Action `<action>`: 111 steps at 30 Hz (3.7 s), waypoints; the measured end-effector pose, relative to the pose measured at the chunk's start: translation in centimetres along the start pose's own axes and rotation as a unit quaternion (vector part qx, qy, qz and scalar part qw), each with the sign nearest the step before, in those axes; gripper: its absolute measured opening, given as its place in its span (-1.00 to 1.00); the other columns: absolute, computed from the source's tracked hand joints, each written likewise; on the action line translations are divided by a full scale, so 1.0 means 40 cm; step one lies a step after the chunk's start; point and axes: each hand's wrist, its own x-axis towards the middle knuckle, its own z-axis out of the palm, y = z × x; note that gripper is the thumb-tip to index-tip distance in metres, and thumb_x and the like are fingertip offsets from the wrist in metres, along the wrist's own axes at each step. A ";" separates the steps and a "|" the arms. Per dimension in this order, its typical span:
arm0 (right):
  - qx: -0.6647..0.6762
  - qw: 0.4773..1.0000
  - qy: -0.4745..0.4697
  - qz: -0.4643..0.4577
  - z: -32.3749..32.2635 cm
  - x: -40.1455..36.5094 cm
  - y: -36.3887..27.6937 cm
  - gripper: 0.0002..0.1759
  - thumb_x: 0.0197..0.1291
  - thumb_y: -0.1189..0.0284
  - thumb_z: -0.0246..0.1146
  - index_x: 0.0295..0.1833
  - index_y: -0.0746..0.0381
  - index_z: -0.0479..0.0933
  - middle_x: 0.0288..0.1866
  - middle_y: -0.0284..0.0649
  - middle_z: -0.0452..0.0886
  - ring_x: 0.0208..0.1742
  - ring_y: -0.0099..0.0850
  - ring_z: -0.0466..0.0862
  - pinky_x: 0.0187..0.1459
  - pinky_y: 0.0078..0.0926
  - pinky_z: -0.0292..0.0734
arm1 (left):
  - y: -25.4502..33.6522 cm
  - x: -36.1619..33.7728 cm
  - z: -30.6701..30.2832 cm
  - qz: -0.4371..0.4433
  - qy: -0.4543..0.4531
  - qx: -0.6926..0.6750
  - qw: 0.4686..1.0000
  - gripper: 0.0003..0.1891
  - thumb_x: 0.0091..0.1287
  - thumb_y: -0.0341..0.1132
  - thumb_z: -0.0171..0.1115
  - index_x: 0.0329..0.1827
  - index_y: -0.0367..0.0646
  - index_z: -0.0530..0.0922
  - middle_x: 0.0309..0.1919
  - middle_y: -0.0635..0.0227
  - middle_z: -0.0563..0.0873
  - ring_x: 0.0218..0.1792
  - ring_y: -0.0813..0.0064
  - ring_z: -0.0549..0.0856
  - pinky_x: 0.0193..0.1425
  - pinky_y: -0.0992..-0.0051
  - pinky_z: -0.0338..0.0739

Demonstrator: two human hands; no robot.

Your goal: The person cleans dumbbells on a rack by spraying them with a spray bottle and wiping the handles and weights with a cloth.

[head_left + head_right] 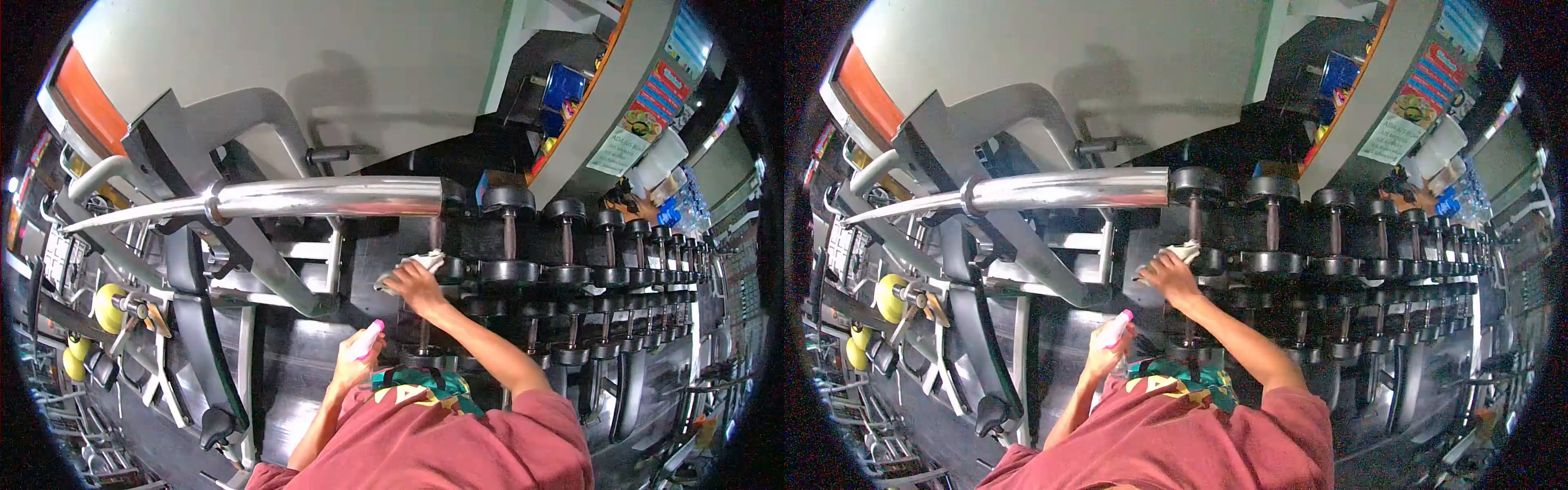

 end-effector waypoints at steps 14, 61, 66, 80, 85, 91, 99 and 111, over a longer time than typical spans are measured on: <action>0.241 0.691 0.435 0.525 0.081 -0.182 0.033 -0.62 0.29 0.43 0.10 0.16 0.39 0.35 -0.07 0.04 0.57 -0.06 -0.04 0.57 -0.05 -0.33 0.46 | -0.017 0.007 0.021 0.006 -0.026 0.020 0.999 -0.88 0.25 -0.45 0.19 -0.18 -0.22 0.59 -0.42 0.42 0.66 -0.57 0.70 0.55 -0.50 0.63 0.47; 0.782 -0.147 0.356 0.489 0.163 -0.128 -0.011 -0.89 0.25 0.57 0.08 -0.23 0.38 0.49 -0.24 -0.14 0.64 -0.22 -0.34 0.69 -0.20 -0.47 0.72 | -0.048 -0.061 -0.040 0.034 0.056 -0.041 0.997 -0.84 0.25 -0.50 0.15 -0.13 -0.26 0.56 -0.41 0.36 0.66 -0.60 0.70 0.54 -0.55 0.63 0.43; 0.841 -0.087 0.289 0.448 0.036 -0.221 -0.008 -0.83 0.28 0.53 0.09 -0.07 0.33 0.50 -0.15 -0.13 0.64 -0.18 -0.37 0.69 -0.08 -0.40 0.67 | -0.042 -0.045 -0.045 0.038 0.043 -0.019 0.998 -0.84 0.25 -0.50 0.15 -0.12 -0.27 0.56 -0.41 0.36 0.66 -0.60 0.68 0.54 -0.54 0.63 0.45; 0.888 0.000 0.290 0.356 0.390 -0.226 0.007 -0.74 0.28 0.31 0.09 0.03 0.16 0.45 -0.11 -0.27 0.61 -0.11 -0.40 0.62 -0.05 -0.28 0.58 | -0.018 -0.044 -0.028 0.045 0.026 -0.008 0.999 -0.84 0.26 -0.46 0.18 -0.12 -0.26 0.56 -0.40 0.38 0.66 -0.59 0.70 0.54 -0.53 0.64 0.44; 0.719 -0.063 0.374 0.582 0.365 -0.036 -0.019 -0.76 0.28 0.33 0.13 0.03 0.09 0.42 -0.12 -0.45 0.58 -0.13 -0.53 0.61 -0.13 -0.50 0.61 | -0.015 -0.063 -0.045 0.043 0.055 -0.017 0.997 -0.84 0.25 -0.47 0.17 -0.12 -0.26 0.56 -0.39 0.36 0.66 -0.60 0.67 0.54 -0.54 0.64 0.44; 0.846 -0.192 0.245 0.433 0.195 -0.049 -0.039 -0.74 0.29 0.49 0.06 0.02 0.38 0.44 -0.05 -0.12 0.61 -0.05 -0.35 0.65 -0.05 -0.43 0.66 | -0.041 -0.043 -0.035 0.036 0.043 -0.025 0.998 -0.83 0.24 -0.48 0.17 -0.11 -0.27 0.56 -0.40 0.35 0.66 -0.60 0.67 0.55 -0.54 0.63 0.46; 0.850 -0.170 0.285 0.410 0.042 -0.194 0.036 -0.75 0.20 0.51 0.19 -0.05 0.42 0.50 -0.07 -0.03 0.62 -0.05 -0.32 0.66 -0.20 -0.52 0.71 | -0.025 -0.010 -0.001 0.020 0.028 -0.037 0.999 -0.83 0.23 -0.49 0.17 -0.12 -0.28 0.55 -0.40 0.37 0.66 -0.61 0.67 0.55 -0.55 0.63 0.46; 0.314 0.636 0.434 0.557 -0.095 -0.192 -0.033 -0.57 0.13 0.64 0.14 0.16 0.40 0.38 0.12 0.03 0.51 0.13 -0.18 0.53 0.17 -0.30 0.35 | -0.042 -0.025 -0.003 0.031 0.036 -0.020 0.999 -0.82 0.25 -0.50 0.16 -0.10 -0.27 0.56 -0.41 0.35 0.67 -0.60 0.69 0.55 -0.56 0.64 0.46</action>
